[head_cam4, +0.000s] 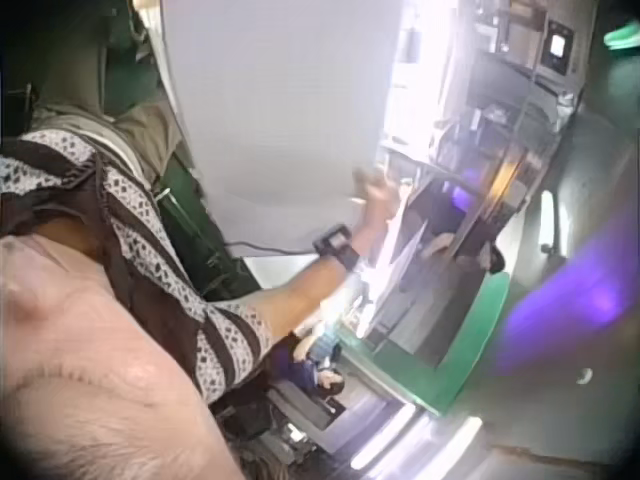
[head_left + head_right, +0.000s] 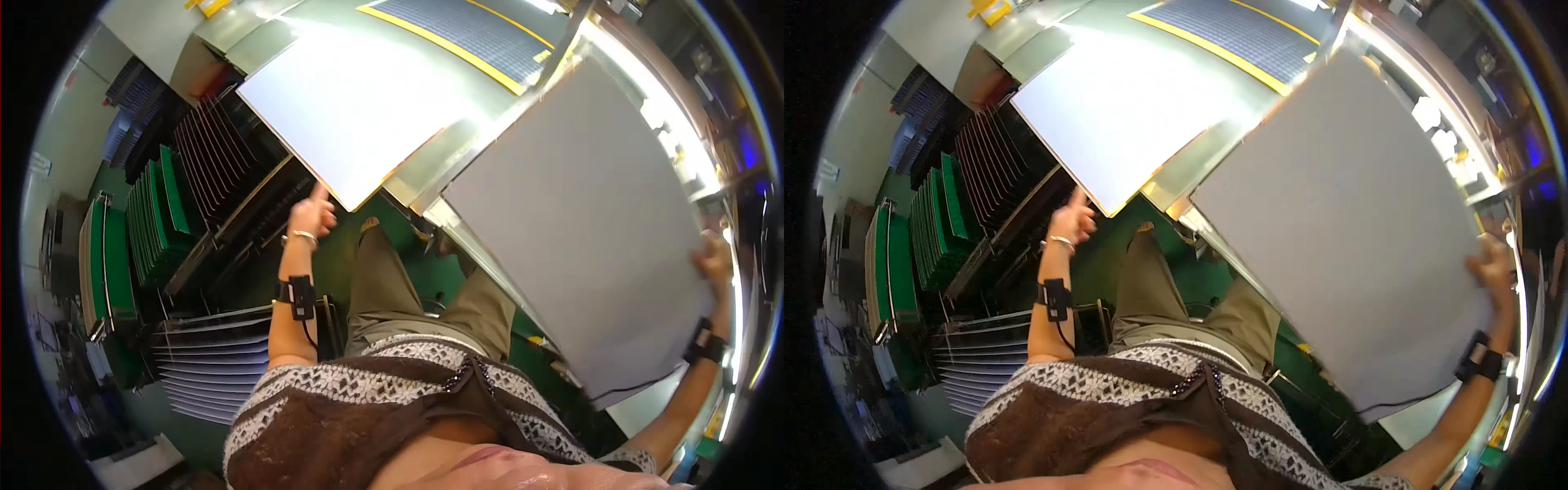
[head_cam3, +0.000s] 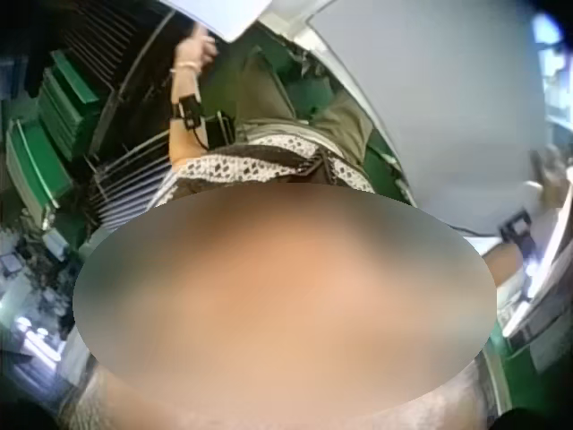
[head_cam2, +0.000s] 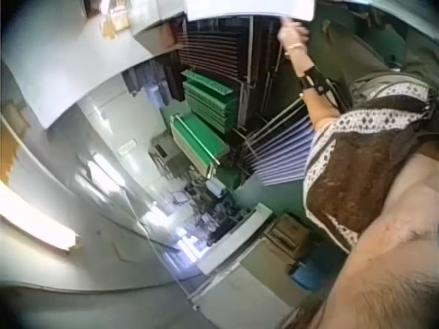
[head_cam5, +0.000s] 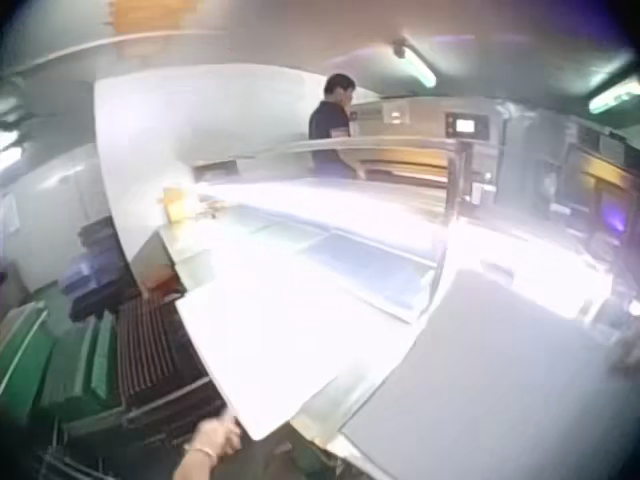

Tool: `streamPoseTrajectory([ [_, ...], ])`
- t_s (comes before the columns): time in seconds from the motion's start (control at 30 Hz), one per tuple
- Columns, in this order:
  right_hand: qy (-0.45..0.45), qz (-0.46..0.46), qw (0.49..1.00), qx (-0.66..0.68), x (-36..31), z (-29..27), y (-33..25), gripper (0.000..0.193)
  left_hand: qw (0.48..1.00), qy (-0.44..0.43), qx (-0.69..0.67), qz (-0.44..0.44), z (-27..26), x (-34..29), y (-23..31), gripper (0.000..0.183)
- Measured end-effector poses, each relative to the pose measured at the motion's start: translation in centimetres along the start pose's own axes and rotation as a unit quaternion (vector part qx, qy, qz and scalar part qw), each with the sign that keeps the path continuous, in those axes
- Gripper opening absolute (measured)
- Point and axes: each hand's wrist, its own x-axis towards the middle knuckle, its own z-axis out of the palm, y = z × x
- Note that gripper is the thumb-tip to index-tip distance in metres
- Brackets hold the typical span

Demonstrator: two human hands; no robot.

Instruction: The recorder is inspecting and sorting large, thin panels, possibly printed circuit boards or screen components, on a light table and placing them into a vertical rack.

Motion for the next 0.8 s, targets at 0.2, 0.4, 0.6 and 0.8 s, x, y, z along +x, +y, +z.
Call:
streamPoseTrajectory([
  [0.2,-0.28,0.13,0.869,0.387,1.4,15.6,1.5,0.035,0.973,-0.118,-0.188,0.07,3.8,2.7,-5.5,0.032],
  [0.4,-0.009,-0.185,0.977,-0.11,4.4,17.5,-8.3,0.03,0.986,-0.059,-0.124,0.092,1.7,0.2,-1.7,0.036],
  [0.6,-0.473,0.065,0.474,0.74,7.9,28.1,-35.7,0.061,0.924,-0.159,-0.311,0.155,-0.4,-3.5,1.5,0.034],
  [0.8,-0.243,0.132,0.411,0.869,12.8,27.3,-47.8,0.027,0.927,-0.132,-0.274,0.22,-0.8,-7.0,1.7,0.032],
])
